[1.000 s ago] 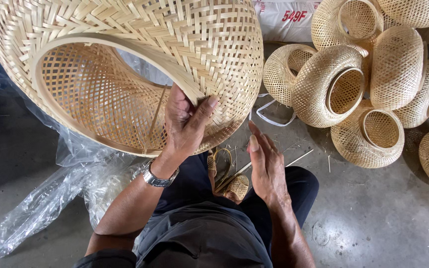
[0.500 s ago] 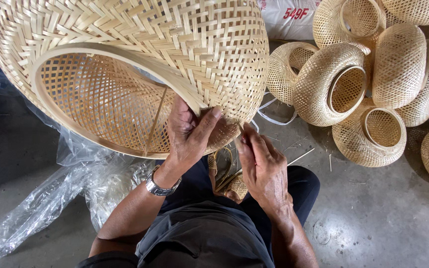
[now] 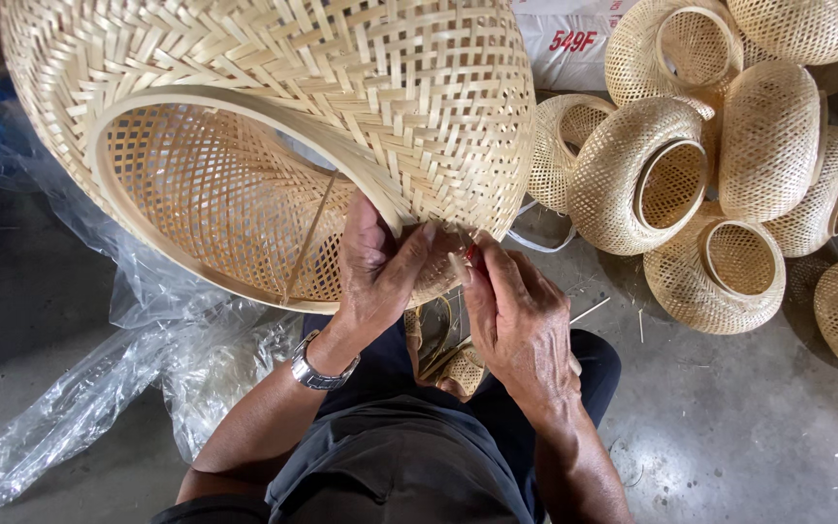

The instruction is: The person weaves a bamboo basket by hand, using a red-handled tool to tuck and secure the bamboo strips along the rim. They rotate the basket to work on different sections and finish by placing it with other completed baskets.

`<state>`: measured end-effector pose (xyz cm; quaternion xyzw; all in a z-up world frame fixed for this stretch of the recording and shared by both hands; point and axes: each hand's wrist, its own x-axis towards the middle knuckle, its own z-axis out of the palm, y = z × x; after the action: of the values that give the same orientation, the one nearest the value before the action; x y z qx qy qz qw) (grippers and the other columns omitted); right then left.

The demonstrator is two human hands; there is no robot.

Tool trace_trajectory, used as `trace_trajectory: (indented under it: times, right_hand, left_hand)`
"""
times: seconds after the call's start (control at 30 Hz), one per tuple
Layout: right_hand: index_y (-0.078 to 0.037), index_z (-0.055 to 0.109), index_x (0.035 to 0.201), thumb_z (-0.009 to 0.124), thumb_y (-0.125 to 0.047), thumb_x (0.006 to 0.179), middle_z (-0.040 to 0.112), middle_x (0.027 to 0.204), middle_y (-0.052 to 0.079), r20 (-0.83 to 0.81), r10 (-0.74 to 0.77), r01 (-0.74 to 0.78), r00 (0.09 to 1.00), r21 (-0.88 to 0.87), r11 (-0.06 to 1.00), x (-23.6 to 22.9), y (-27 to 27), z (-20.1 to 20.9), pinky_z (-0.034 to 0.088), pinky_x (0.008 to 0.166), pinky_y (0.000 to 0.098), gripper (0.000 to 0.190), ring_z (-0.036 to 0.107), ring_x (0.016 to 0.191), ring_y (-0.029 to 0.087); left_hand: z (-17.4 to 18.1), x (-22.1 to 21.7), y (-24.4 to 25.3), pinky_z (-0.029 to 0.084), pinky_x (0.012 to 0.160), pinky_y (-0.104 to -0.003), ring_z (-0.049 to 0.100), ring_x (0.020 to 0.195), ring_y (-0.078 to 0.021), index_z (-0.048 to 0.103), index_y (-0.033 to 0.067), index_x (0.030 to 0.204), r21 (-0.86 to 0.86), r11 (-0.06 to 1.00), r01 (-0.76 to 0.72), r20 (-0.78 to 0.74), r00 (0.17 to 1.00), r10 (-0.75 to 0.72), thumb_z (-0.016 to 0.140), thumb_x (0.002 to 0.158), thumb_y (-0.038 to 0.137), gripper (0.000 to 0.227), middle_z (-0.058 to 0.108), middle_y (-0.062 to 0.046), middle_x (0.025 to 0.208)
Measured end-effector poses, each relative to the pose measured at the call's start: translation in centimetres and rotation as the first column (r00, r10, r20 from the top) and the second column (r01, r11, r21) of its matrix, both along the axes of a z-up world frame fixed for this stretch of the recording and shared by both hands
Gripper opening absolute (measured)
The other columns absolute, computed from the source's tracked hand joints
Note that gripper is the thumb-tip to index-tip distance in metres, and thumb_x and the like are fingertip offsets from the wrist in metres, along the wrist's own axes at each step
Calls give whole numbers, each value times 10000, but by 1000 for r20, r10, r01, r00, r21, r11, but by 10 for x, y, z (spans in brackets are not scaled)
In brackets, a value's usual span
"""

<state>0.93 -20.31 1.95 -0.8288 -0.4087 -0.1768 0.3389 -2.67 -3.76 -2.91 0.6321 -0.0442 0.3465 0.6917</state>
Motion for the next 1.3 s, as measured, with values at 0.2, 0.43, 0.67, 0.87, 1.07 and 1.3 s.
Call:
trace_trajectory:
  times: [0.2, 0.43, 0.67, 0.87, 1.07, 1.3]
  right_hand:
    - [51, 612, 1194, 703, -140, 1009, 737, 950, 163, 4, -23, 23, 1000, 0, 1000, 3, -2, 3, 613, 652, 357, 281, 759, 807, 261]
    - [30, 623, 1164, 699, -127, 1009, 735, 937, 160, -28, 6, -6, 1000, -5, 1000, 3, -4, 13, 589, 618, 358, 234, 753, 775, 256]
    - [26, 633, 1106, 698, -131, 1016, 729, 901, 153, -12, -5, 5, 1000, 2, 1000, 2, -6, 15, 552, 554, 352, 192, 731, 708, 243]
    - [-6, 682, 1105, 635, -154, 1057, 707, 781, 73, -82, -40, 39, 996, -6, 999, 16, -25, -20, 474, 355, 232, 162, 612, 504, 84]
    - [-22, 618, 1349, 611, -249, 1114, 676, 965, 107, 54, -138, 131, 989, 126, 983, 35, -38, -24, 535, 553, 271, 327, 631, 745, 140]
    - [34, 457, 1525, 814, -455, 907, 526, 1501, 317, 84, -2, -11, 996, 155, 988, 70, -27, -26, 587, 995, 419, 865, 606, 1343, 409]
  left_hand:
    - [-1, 1, -7, 649, 962, -303, 707, 1092, -150, 419, 15, 1436, -198, 968, 153, 39, 988, -148, 552, 1048, -133, 437, 657, -112, 1236]
    - [-2, -1, -9, 633, 1031, -336, 691, 1180, -193, 416, 10, 1424, -172, 973, 157, 23, 988, -155, 553, 1025, -174, 461, 640, -145, 1293]
    - [-6, -5, -14, 614, 1023, -329, 686, 1179, -186, 411, 29, 1451, -199, 967, 161, 0, 986, -164, 506, 998, -202, 517, 644, -129, 1301]
    - [-16, -4, -13, 585, 662, -265, 694, 816, -151, 512, 32, 1358, -79, 993, 83, -117, 989, -92, 622, 1019, -194, 422, 719, -120, 1089]
    - [-15, -7, -19, 625, 851, -262, 685, 989, -119, 471, 52, 1376, -42, 995, 85, 31, 996, -84, 628, 995, -132, 451, 654, -64, 1140]
    - [2, -6, -1, 566, 1016, -356, 593, 1210, -167, 407, 28, 1424, -6, 994, 106, 92, 990, -105, 573, 1057, 166, 426, 584, -95, 1282]
